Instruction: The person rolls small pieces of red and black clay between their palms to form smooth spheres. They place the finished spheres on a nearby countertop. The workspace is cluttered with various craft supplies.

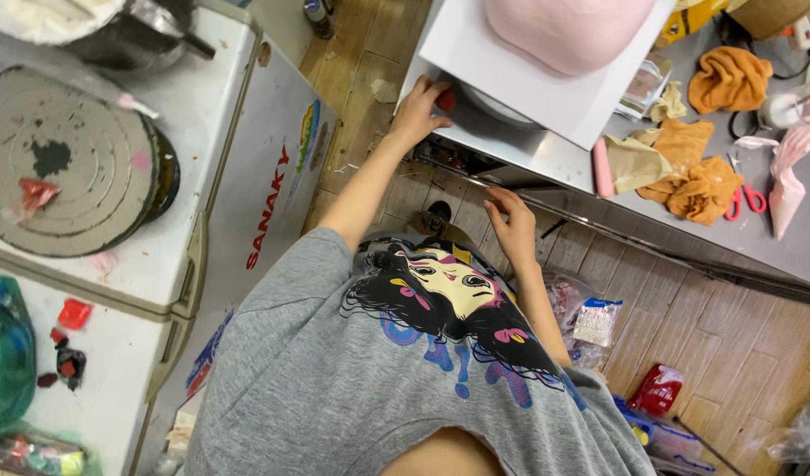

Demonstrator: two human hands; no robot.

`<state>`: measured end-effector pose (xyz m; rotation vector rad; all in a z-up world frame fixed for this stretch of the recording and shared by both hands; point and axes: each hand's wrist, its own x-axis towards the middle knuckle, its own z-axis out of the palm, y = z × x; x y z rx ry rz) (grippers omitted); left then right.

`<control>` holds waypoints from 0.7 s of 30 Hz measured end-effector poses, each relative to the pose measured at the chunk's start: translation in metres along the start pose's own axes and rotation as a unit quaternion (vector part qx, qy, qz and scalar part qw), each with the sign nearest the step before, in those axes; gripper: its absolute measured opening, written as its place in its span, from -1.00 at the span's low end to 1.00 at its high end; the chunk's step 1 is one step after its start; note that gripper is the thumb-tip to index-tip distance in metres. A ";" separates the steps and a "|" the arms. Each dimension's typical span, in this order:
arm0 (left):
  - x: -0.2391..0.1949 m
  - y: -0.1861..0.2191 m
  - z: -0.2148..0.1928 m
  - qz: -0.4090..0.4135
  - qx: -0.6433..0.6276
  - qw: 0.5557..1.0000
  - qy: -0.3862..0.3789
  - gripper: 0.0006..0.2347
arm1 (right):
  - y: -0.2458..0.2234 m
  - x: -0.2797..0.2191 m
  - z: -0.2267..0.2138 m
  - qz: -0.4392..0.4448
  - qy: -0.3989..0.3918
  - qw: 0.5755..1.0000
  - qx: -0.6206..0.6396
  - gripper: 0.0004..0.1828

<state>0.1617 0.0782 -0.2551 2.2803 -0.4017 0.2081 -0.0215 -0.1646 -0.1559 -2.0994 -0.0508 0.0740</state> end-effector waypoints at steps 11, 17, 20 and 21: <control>-0.203 0.010 -0.132 -0.138 -0.125 0.979 0.077 -0.54 | -0.022 0.017 0.063 -0.062 0.007 0.998 -0.007 -0.67; -0.349 0.020 -0.202 -0.255 -0.085 0.959 0.093 -0.62 | -0.033 0.127 0.088 -0.124 0.116 0.981 -0.091 -0.45; -0.394 0.029 -0.224 -0.306 -0.074 0.943 0.111 -0.64 | -0.034 0.153 0.095 -0.175 0.157 0.953 -0.189 -0.30; -0.401 0.031 -0.228 -0.313 -0.070 0.939 0.121 -0.65 | -0.033 0.159 0.099 -0.210 0.172 0.935 -0.227 -0.26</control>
